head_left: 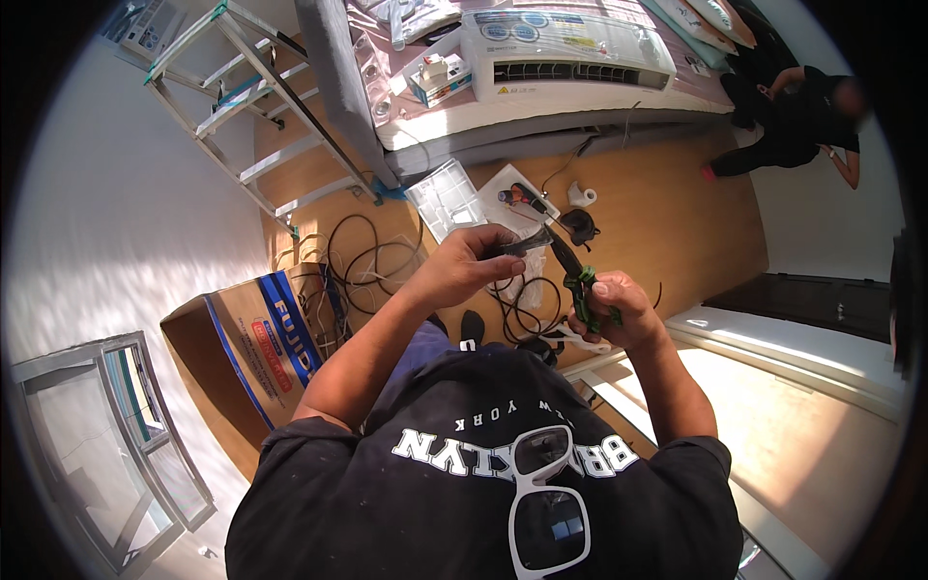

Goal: The person strips and twists electrical wires, then uses a cordless drill to secure the indoor air conditioner unit to the wall. They connect the wires to the unit's terminal block and tuck them into the wiring compartment.

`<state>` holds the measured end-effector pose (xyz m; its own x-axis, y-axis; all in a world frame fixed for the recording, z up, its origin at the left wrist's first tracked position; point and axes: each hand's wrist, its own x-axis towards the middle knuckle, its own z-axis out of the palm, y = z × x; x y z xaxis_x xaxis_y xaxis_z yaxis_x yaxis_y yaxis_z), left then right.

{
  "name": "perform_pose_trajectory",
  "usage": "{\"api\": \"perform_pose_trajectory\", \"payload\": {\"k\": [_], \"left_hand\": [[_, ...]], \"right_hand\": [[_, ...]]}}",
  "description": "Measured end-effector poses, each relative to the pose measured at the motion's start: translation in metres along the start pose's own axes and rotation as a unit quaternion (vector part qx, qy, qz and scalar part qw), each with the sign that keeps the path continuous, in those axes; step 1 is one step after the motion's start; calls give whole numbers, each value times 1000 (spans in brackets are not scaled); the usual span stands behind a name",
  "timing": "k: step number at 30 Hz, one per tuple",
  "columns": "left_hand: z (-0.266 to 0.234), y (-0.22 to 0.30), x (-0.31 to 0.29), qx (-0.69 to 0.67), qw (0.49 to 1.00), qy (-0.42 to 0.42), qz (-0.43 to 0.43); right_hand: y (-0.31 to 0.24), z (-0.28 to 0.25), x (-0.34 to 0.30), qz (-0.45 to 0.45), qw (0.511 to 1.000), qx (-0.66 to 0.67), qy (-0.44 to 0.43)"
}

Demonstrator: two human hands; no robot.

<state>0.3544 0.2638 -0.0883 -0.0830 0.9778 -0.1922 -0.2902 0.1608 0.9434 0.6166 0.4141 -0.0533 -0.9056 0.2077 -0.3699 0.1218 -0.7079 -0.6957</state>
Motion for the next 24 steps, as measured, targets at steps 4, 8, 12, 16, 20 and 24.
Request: {"api": "perform_pose_trajectory", "payload": {"k": [4, 8, 12, 16, 20, 24], "left_hand": [[19, 11, 1, 110, 993, 10, -48], [42, 24, 11, 255, 965, 32, -54], [56, 30, 25, 393, 919, 4, -36], [58, 22, 48, 401, 915, -40, -14], [47, 15, 79, 449, 887, -105, -40], [39, 13, 112, 423, 893, -141, -62]], "right_hand": [[24, -11, -17, -28, 990, -71, 120], [39, -16, -28, -67, 931, -308, 185], [47, -15, -20, -117, 929, -305, 175], [45, -21, -6, -119, 929, -299, 185], [38, -29, 3, -58, 937, -279, 204], [25, -38, 14, -38, 931, -266, 246]]}}
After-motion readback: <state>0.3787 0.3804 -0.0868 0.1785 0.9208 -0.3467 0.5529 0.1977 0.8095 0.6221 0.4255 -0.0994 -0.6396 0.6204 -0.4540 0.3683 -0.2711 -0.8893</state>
